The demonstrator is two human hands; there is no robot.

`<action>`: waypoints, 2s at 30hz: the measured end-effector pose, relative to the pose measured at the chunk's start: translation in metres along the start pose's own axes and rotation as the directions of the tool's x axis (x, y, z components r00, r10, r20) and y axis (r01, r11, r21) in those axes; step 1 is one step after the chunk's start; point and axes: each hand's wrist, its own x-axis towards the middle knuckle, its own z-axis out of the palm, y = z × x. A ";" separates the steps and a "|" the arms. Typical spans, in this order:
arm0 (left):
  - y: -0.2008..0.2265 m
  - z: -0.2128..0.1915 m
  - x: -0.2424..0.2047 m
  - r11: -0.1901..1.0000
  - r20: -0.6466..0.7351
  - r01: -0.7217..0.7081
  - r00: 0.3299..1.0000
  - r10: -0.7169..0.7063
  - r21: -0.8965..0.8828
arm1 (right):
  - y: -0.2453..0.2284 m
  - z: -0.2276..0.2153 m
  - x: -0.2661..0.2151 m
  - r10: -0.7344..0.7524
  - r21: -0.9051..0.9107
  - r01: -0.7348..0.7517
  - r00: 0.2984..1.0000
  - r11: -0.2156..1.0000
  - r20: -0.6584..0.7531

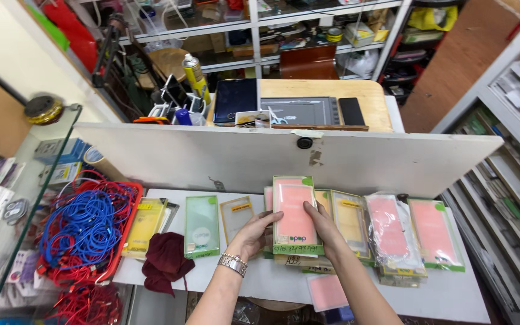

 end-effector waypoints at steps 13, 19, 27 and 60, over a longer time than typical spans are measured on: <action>-0.008 -0.002 0.017 0.974 0.025 -0.018 0.999 0.024 -0.224 | -0.016 0.013 -0.024 0.031 -0.149 -0.015 0.994 0.989 0.104; 0.001 -0.037 0.014 0.917 -0.064 -0.095 0.995 0.076 -0.388 | -0.044 0.022 -0.067 -0.081 -0.590 0.403 0.865 0.700 0.495; -0.008 -0.036 0.010 0.866 -0.180 -0.182 0.978 0.109 -0.465 | -0.051 0.029 -0.070 -0.276 -0.597 0.680 0.726 0.426 0.630; -0.093 0.182 -0.014 0.922 -0.089 -0.204 0.979 0.185 -0.329 | -0.073 -0.208 -0.108 -0.050 -0.485 0.251 0.919 0.838 0.390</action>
